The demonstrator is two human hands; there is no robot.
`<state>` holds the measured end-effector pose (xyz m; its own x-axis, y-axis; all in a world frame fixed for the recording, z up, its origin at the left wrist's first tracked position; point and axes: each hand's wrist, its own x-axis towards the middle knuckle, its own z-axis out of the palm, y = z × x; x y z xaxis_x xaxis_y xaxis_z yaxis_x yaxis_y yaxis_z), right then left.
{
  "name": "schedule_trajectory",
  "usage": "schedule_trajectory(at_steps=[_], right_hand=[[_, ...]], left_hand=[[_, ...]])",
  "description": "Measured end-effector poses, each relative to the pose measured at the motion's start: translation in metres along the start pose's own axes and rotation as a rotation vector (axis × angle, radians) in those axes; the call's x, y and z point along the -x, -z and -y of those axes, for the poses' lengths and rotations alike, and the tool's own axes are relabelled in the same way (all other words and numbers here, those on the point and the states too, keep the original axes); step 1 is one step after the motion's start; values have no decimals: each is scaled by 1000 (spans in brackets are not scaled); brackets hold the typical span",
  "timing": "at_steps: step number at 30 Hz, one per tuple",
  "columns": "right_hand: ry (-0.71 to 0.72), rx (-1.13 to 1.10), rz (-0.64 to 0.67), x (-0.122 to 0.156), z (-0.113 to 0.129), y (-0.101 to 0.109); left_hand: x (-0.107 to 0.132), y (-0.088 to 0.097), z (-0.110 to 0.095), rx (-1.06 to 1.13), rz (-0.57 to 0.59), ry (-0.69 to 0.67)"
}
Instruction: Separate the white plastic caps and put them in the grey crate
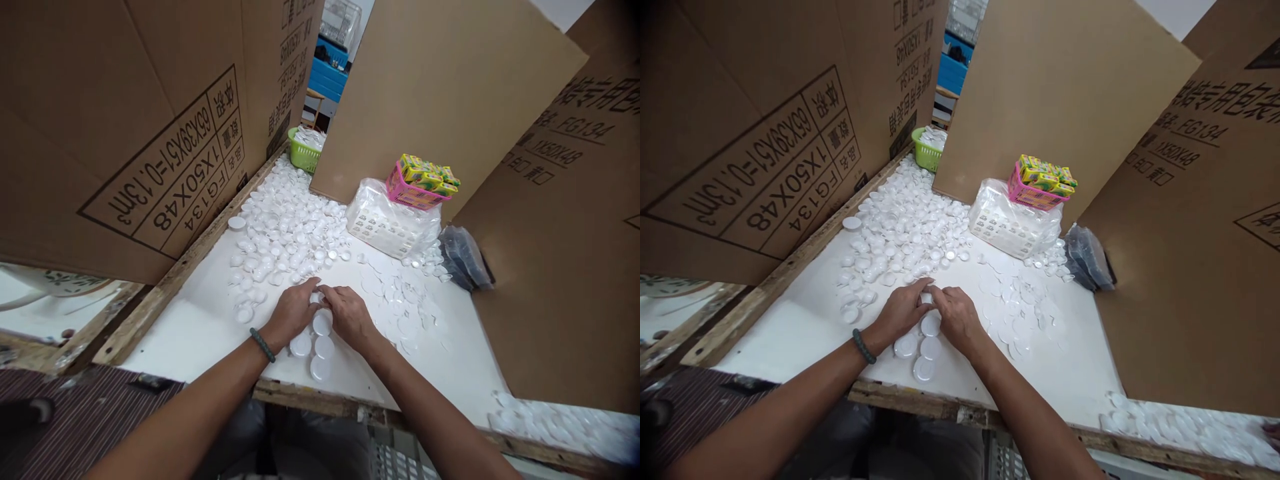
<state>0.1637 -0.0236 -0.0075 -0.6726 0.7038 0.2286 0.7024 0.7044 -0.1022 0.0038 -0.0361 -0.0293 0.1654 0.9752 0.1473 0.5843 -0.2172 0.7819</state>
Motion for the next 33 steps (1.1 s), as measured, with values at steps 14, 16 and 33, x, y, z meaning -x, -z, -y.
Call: schedule_trajectory(at_steps=[14, 16, 33], right_hand=[[-42, 17, 115, -17, 6, 6], [-37, 18, 121, -17, 6, 5], [-368, -739, -150, 4, -6, -4]], left_hand=[[-2, 4, -5, 76, 13, -3], [-2, 4, -4, 71, 18, 18], [-11, 5, 2, 621, 63, 328]])
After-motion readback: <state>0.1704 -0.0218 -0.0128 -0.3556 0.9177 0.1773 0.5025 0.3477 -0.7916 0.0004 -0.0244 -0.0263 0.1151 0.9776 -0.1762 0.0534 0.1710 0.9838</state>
